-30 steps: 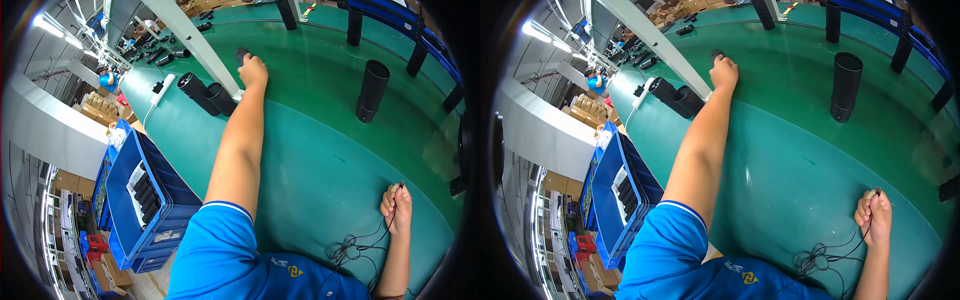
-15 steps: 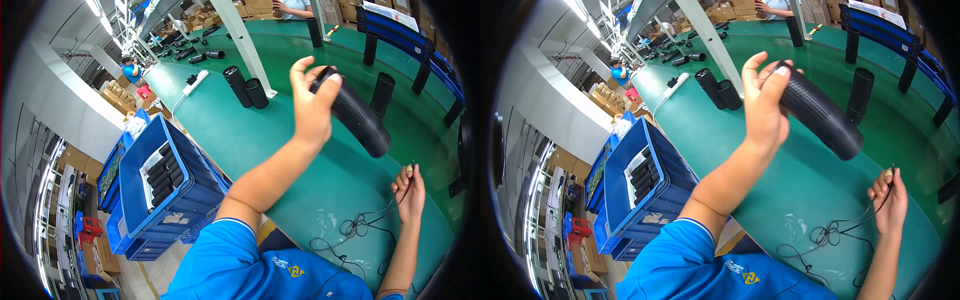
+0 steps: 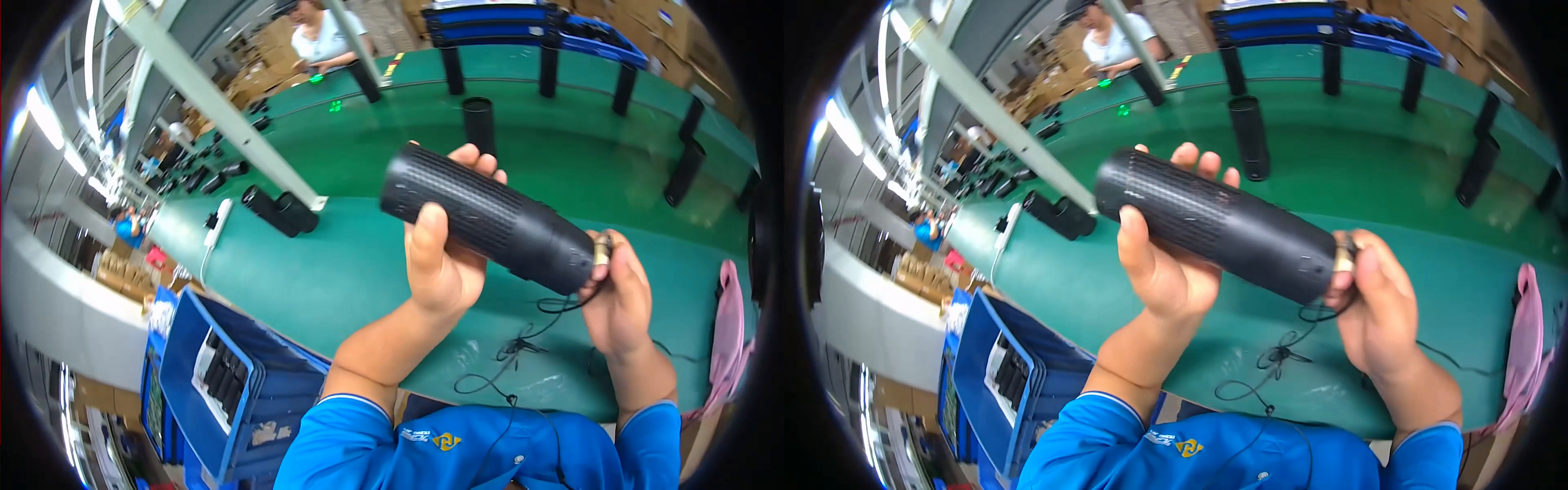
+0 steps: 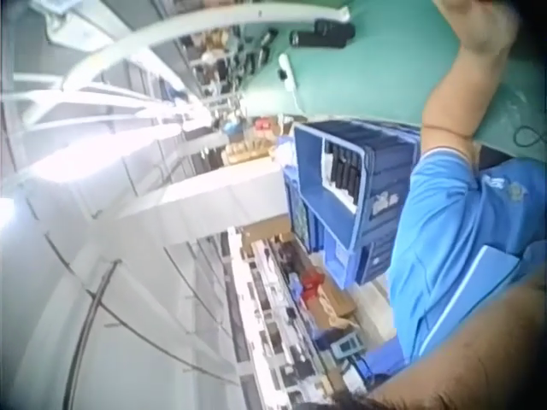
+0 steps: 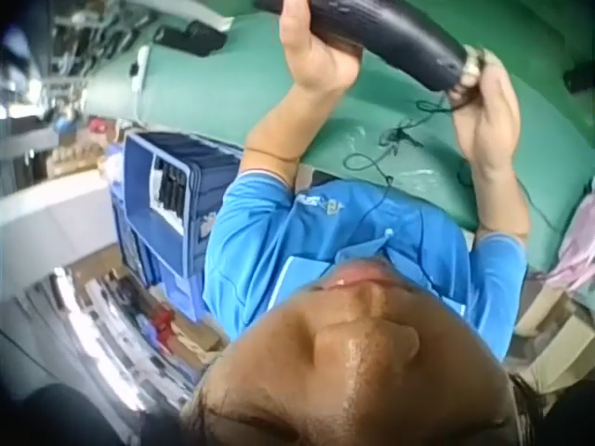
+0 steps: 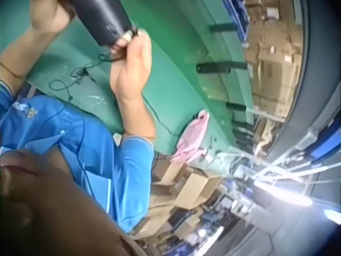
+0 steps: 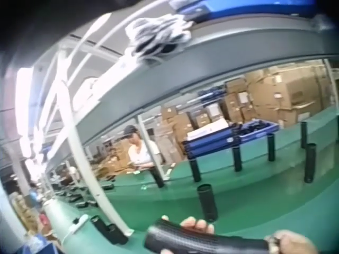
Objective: Testing the functionality of black cylindrical electronic devices by connecting them to a power cable and observing LED color changes.
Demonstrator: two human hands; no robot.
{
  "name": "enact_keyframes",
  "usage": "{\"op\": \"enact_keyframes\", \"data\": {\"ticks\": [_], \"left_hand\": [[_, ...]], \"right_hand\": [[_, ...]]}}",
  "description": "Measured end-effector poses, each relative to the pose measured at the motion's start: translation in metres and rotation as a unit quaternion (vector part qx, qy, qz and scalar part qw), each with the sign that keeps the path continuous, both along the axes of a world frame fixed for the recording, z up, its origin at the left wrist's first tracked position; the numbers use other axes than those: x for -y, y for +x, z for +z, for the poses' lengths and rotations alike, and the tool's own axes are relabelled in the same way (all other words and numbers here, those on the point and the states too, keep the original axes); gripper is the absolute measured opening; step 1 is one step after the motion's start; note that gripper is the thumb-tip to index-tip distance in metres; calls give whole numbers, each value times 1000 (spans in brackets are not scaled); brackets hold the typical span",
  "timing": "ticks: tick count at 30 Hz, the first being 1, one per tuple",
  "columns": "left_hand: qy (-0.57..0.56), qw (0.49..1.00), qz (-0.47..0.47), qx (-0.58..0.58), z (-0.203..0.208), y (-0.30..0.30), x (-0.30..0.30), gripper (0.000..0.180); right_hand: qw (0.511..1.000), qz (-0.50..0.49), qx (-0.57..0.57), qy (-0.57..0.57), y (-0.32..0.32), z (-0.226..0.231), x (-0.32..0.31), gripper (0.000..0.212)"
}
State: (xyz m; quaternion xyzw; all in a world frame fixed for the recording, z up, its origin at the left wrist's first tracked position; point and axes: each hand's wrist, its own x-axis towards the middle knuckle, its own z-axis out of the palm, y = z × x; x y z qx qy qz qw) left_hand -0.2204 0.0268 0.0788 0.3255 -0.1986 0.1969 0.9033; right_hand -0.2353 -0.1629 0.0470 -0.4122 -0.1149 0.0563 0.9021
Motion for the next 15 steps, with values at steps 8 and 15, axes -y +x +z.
{"op": "enact_keyframes", "data": {"ticks": [8,15], "left_hand": [[78,990,-112,-31,-29,7,26,78],[114,991,-64,16,-42,8,21,87]], "right_hand": [[996,48,50,-57,5,10,-2,28],[931,87,177,-309,14,31,7,20]]}}
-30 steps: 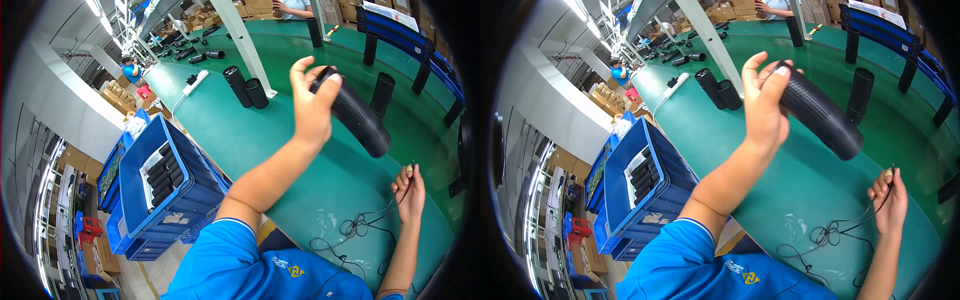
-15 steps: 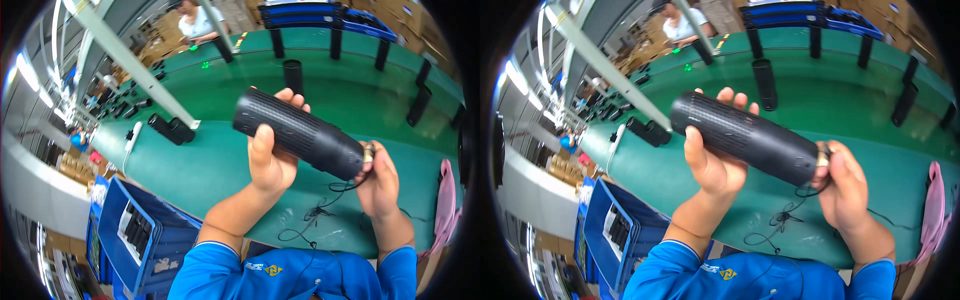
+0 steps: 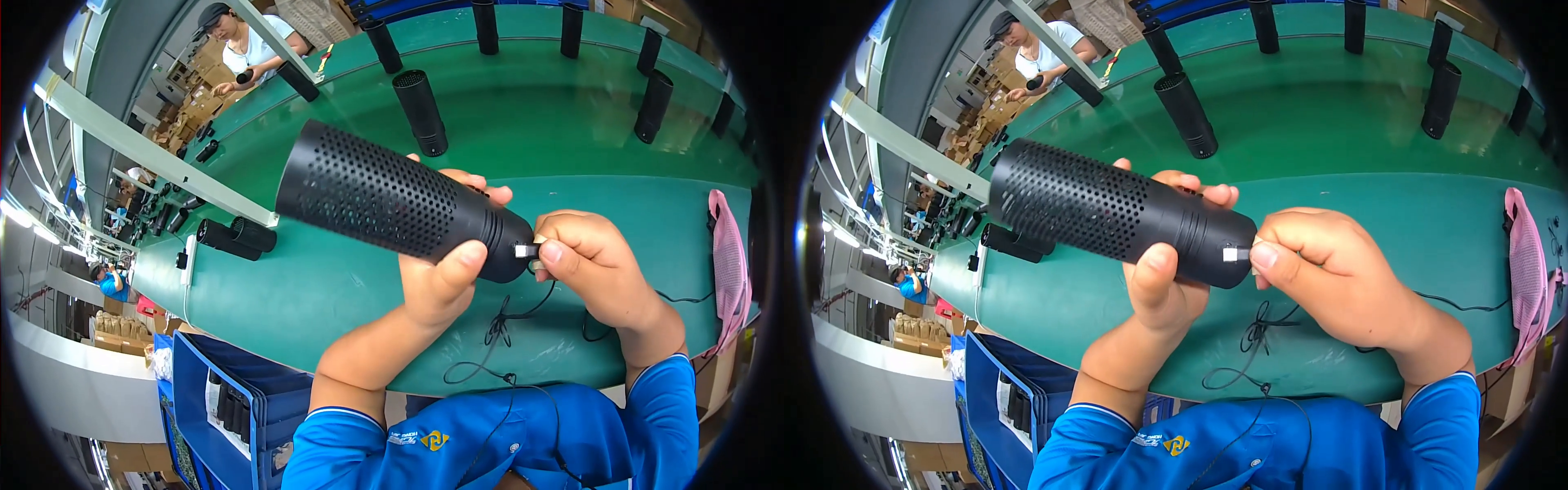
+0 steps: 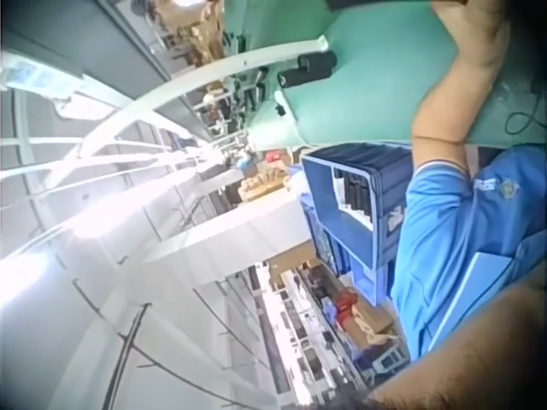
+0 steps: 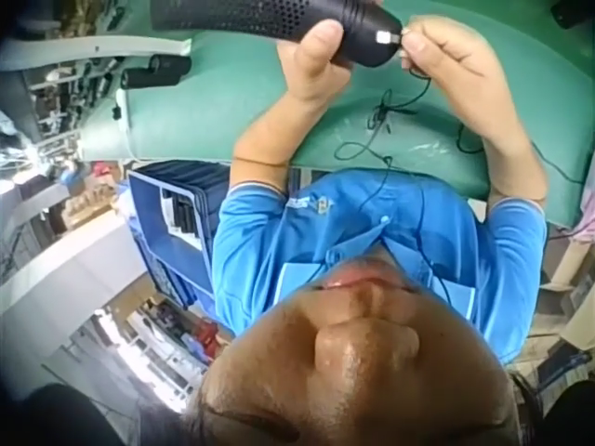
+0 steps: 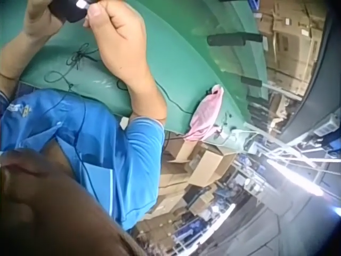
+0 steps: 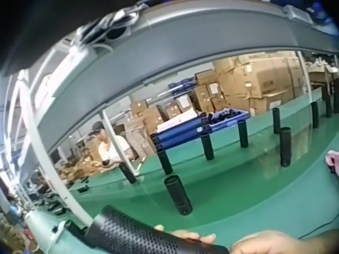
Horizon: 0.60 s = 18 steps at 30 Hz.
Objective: Testing the functionality of black cylindrical electronic devices by connecting them to a power cable and observing LED color changes.
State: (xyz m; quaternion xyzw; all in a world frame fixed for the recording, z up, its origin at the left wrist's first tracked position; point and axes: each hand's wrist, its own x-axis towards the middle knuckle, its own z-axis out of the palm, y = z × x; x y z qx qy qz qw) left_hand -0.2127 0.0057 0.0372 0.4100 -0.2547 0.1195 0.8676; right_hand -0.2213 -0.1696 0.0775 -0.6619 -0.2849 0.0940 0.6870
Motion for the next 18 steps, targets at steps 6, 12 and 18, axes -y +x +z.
{"op": "enact_keyframes", "data": {"ticks": [6,12,18], "left_hand": [[61,986,92,128,2,1,-7,82],[342,895,202,202,12,-8,-20,81],[318,855,243,329,7,-8,-18,80]], "right_hand": [[991,-32,52,-121,-2,8,-2,21],[959,-80,178,-207,0,4,0,20],[966,-19,154,-206,0,4,-4,23]]}}
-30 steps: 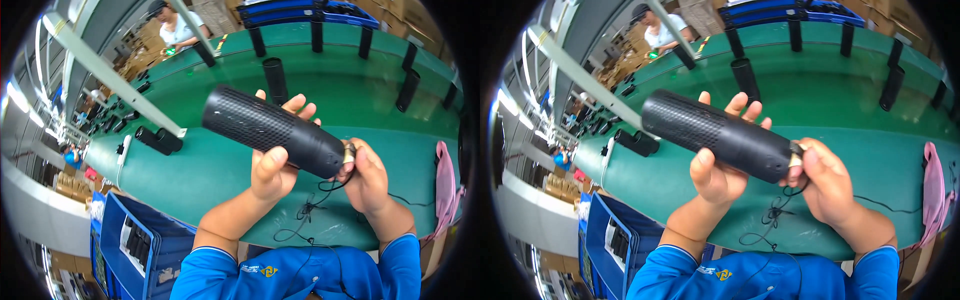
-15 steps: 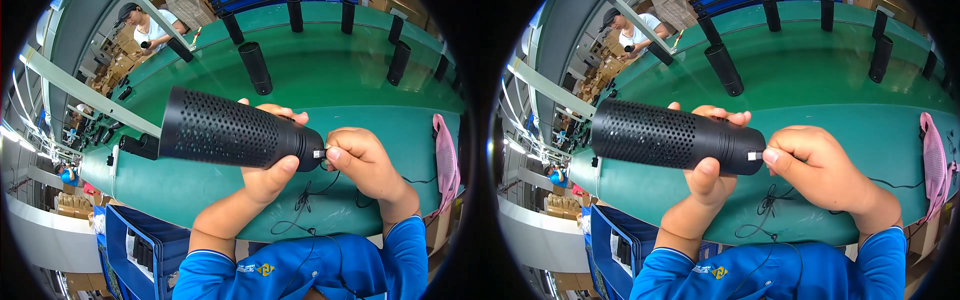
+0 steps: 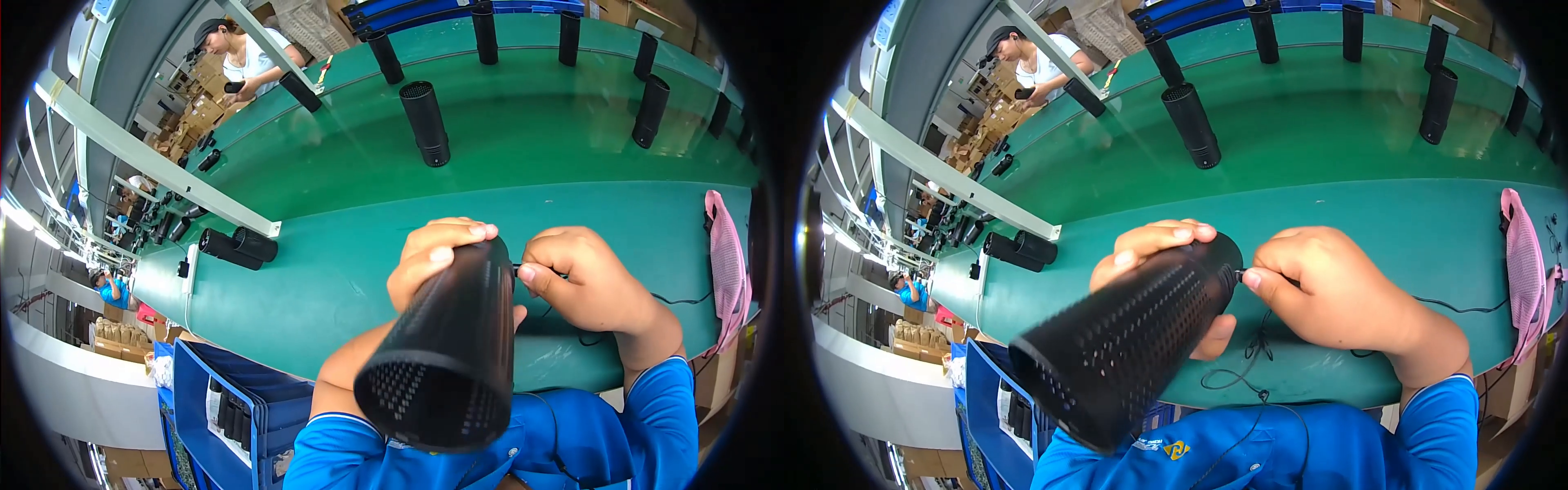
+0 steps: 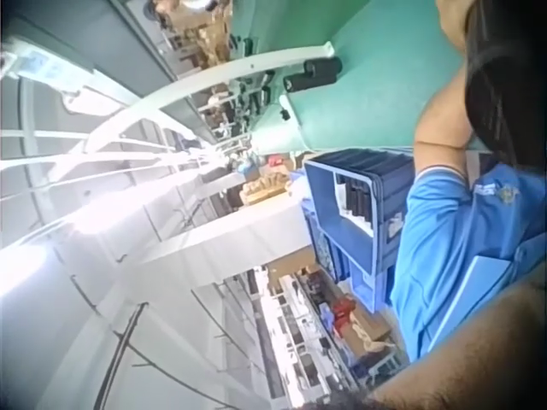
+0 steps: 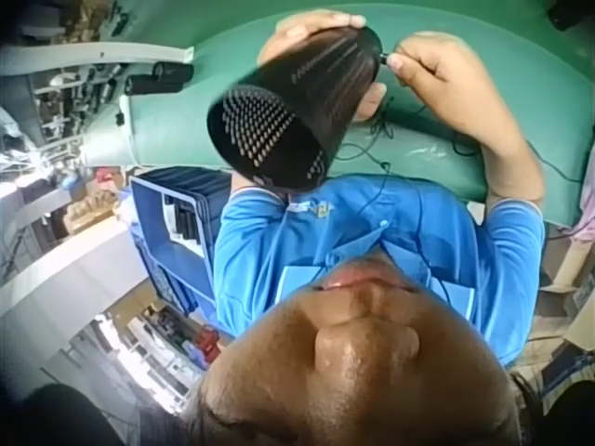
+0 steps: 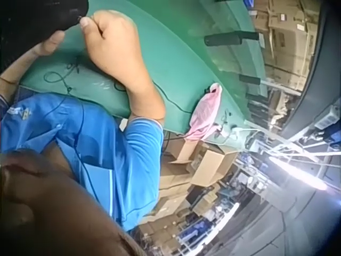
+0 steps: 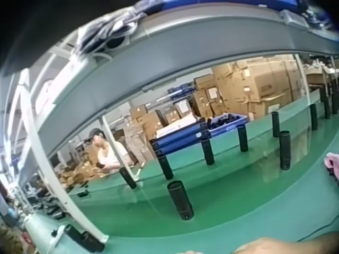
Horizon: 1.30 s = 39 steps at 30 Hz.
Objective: Testing the functionality of black cylindrical electronic devices by connecting them to a power cable and observing LED color changes.
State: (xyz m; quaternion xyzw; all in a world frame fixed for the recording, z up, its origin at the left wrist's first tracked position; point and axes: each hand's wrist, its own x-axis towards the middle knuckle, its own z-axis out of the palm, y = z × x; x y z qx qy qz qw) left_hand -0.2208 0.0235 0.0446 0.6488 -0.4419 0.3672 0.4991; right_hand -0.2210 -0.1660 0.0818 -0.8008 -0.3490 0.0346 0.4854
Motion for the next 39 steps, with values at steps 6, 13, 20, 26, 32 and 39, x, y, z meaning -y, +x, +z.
{"op": "enact_keyframes", "data": {"ticks": [6,13,20,26,32,39], "left_hand": [[-3,997,43,-60,-2,2,-6,70],[-270,908,-76,-312,2,6,3,57],[-316,856,-86,-400,9,5,1,51],[-291,869,-91,-390,4,4,6,49],[-262,909,-50,-321,-6,3,10,50],[-264,913,-35,-309,-12,9,8,69]], "right_hand": [[999,-6,-34,-16,8,-6,-2,16],[992,-7,103,72,1,-12,-7,5],[983,-57,24,172,-7,-10,-10,41],[986,-42,81,141,-6,-18,-10,55],[993,-41,111,20,-7,-7,-10,57],[977,-66,202,-6,-2,-20,-17,59]]}}
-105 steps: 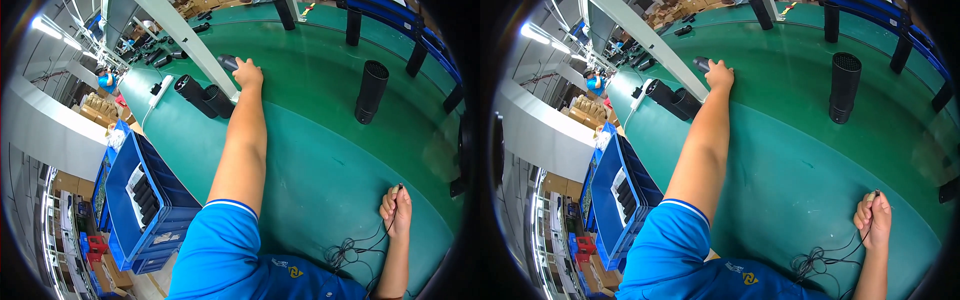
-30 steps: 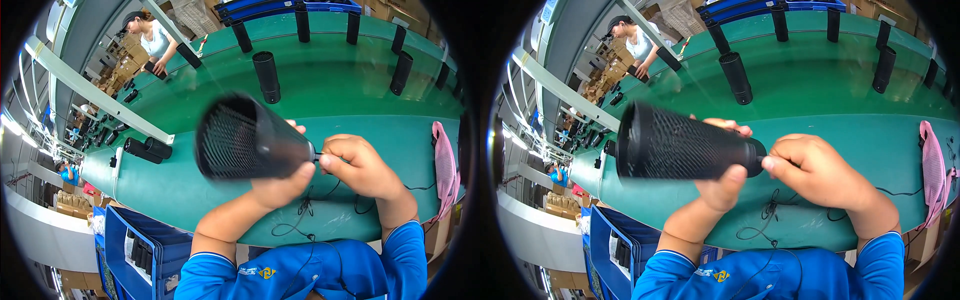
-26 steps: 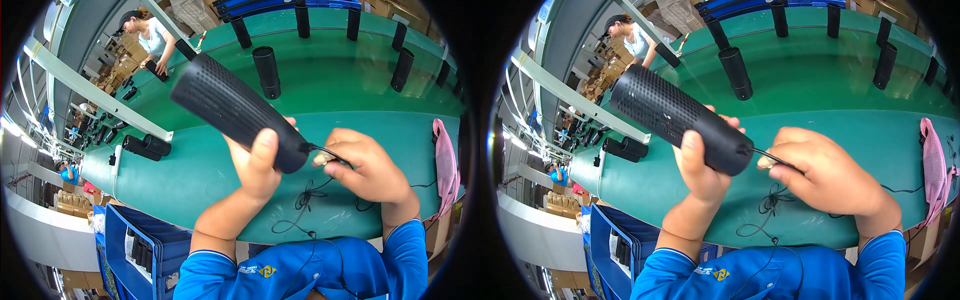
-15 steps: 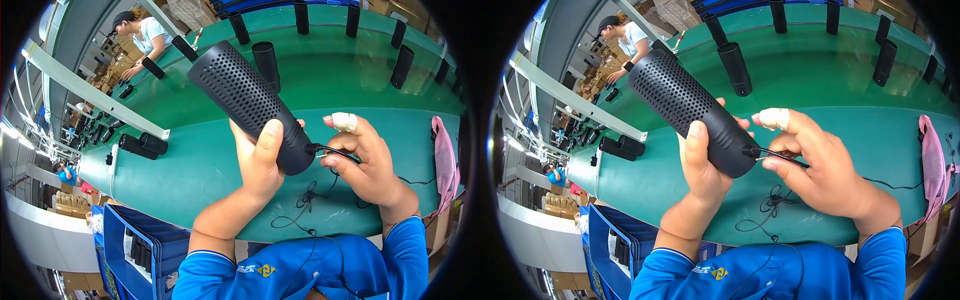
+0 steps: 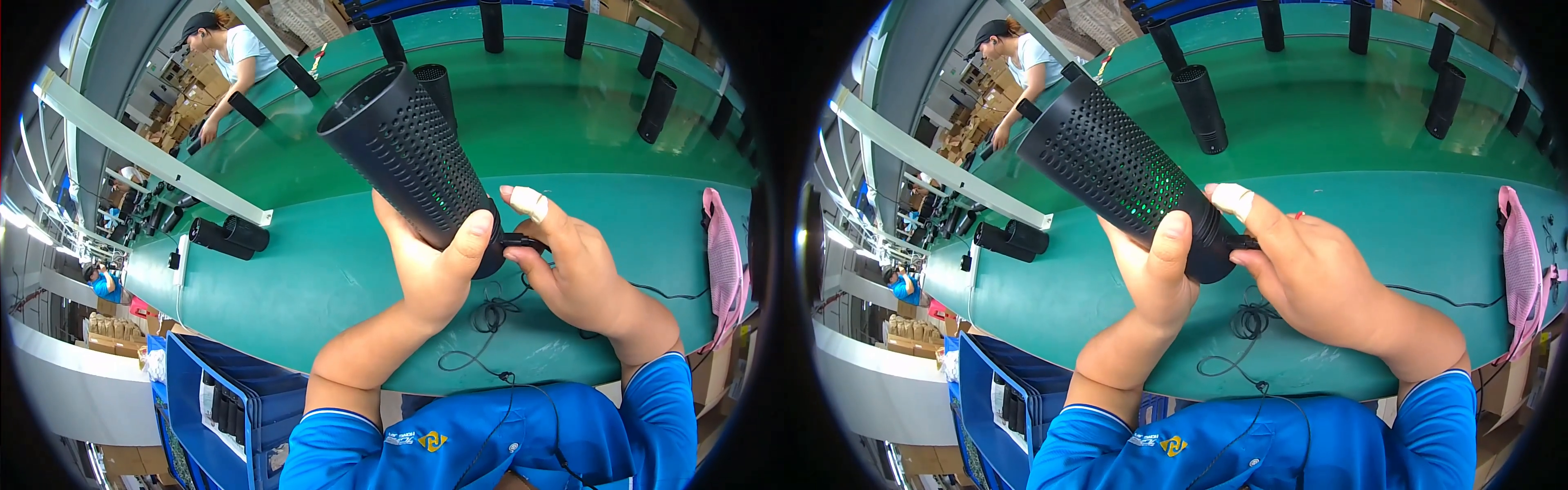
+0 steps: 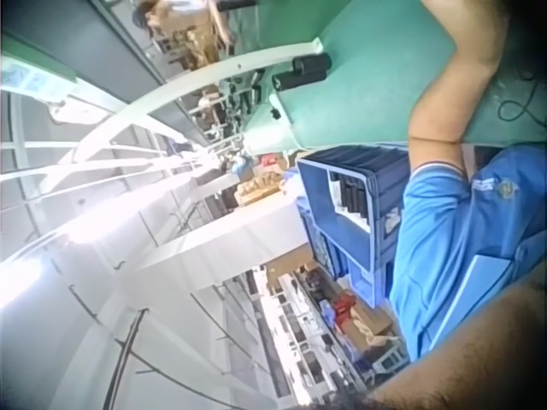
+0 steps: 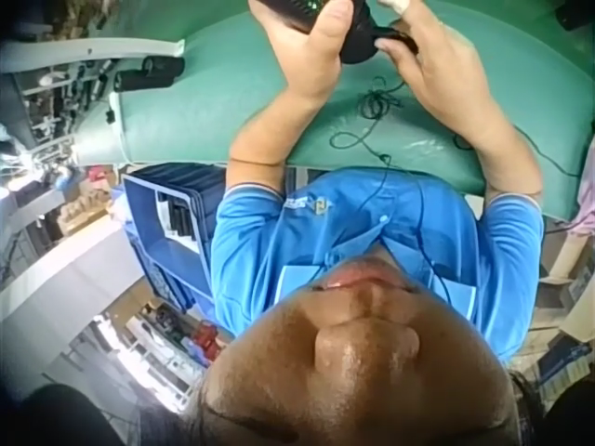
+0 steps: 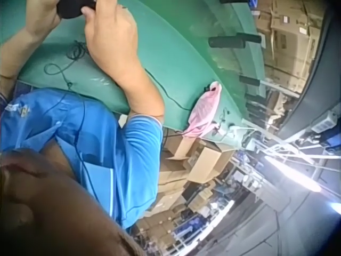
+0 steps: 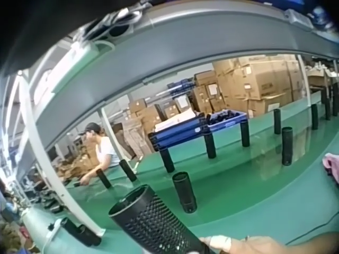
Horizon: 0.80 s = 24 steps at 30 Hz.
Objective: Testing the functionality of black cylindrical electronic devices by connecting them to a power cable and observing LED color changes.
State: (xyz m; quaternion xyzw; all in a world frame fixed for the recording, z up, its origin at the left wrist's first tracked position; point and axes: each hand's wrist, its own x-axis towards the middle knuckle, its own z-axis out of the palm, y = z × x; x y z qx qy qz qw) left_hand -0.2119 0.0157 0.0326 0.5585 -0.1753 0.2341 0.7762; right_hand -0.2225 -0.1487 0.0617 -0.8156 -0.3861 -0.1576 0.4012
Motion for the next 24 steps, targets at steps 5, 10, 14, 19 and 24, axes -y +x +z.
{"op": "enact_keyframes", "data": {"ticks": [5,10,14,19,24], "left_hand": [[6,1000,16,17,4,-1,-1,65],[-25,1000,15,6,13,-6,-3,52],[-13,1000,17,14,13,-6,-7,52],[5,999,38,0,12,-1,-6,52],[4,999,1,-49,15,-7,0,64]], "right_hand": [[994,25,-90,53,-2,7,0,55],[988,20,-133,77,1,7,5,36],[999,23,-22,-31,8,6,5,18],[998,-19,-14,60,1,-7,-10,6],[999,-32,-33,24,0,-10,-10,7]]}}
